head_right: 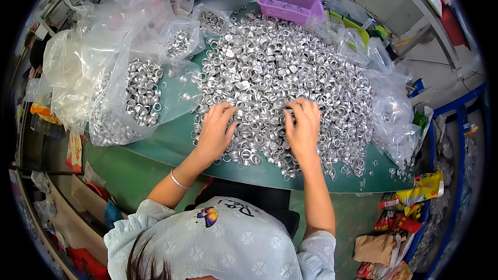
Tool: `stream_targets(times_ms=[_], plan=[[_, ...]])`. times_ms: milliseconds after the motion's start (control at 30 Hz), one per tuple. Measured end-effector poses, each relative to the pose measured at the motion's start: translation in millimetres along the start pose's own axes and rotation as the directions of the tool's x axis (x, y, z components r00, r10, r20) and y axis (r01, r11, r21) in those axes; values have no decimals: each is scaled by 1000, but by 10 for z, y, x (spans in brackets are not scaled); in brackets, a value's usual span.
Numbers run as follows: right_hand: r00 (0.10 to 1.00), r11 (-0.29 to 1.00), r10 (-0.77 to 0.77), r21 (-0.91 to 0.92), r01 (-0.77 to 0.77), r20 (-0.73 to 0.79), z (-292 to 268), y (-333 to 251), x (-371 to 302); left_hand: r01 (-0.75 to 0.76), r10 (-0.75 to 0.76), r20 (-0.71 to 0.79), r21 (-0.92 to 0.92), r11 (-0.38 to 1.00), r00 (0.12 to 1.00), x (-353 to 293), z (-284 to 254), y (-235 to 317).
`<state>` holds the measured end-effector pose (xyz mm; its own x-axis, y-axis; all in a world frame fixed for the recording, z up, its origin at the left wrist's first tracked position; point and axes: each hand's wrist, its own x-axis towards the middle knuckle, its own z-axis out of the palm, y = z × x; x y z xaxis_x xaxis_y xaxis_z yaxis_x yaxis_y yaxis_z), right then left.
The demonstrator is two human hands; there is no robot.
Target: The person sorts metal rings from a large pile on a workbench by hand, picking up individual rings and placing them into clear plastic bags.
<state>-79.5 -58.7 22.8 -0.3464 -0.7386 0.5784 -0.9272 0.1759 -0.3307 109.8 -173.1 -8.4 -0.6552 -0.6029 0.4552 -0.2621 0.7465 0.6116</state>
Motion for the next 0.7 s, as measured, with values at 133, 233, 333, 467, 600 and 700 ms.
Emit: stream_targets(times_ms=[133,233,333,467,600,700], plan=[[997,974,-15,-224,32,79,249,-16,96,38,-40,-27,-64,997,999,0,164,-125],[1000,972,4,-235,-1,9,238,129,47,-9,2,-88,-80,997,996,18,188,-185],[996,959,40,-278,-61,-80,116,187,-15,63,-72,-119,-78,995,990,26,204,-183],[991,959,128,-249,-135,-47,22,169,-38,302,-344,-142,-255,919,928,106,146,-87],[989,972,-10,-229,45,151,218,42,117,256,-464,-43,-787,561,885,219,203,-152],[977,979,-15,-198,58,211,241,79,176,278,-456,-33,-752,598,889,213,203,-167]])
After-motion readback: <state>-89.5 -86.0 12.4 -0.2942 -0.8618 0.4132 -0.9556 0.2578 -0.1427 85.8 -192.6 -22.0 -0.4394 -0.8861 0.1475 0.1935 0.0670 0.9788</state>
